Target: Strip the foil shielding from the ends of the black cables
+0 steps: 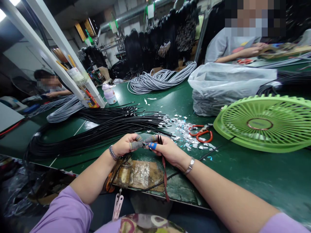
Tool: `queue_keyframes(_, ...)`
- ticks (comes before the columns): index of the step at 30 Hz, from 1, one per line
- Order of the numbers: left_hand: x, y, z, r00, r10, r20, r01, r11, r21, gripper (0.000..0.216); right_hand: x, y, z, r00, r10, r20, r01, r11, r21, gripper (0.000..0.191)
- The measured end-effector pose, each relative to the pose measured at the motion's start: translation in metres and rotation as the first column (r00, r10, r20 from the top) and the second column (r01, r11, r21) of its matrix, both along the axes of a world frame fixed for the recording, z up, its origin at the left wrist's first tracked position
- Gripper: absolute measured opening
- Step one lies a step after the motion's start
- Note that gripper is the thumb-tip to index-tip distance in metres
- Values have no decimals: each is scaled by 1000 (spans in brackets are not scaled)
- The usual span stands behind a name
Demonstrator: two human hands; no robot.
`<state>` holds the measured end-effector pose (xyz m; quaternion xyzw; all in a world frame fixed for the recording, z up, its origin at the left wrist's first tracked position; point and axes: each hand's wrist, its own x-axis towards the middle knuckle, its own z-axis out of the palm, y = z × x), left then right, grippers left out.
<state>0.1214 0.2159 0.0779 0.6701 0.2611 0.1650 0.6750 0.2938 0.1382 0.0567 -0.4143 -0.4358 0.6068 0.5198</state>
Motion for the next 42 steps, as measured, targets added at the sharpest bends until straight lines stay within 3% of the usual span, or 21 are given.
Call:
queue_keyframes(7,-1,1,-3,1000,-4,-2,4,1000,-17,54,-6,-4,6,993,-85,76,86,996,-11,37)
queue_keyframes(15,-1,3,-5,999,2,34,-1,1000,-16,53,-3,-1,1,1000,-9,-22,8,996,-90,32)
queue_keyframes(28,0,0,0,1000,0,10,1,1000,-19,56,-6,-3,2,996,9,-90,-12,1000,-27,38)
queue_keyframes(35,0,-2,2,998,44,52,-39,994,-102,51,-7,-3,0,1000,-1,15,1,1000,21,40)
queue_keyframes(42,1,-3,5,997,64,46,-58,992,-113,51,-8,-3,-1,1000,-12,4,12,1000,8,41)
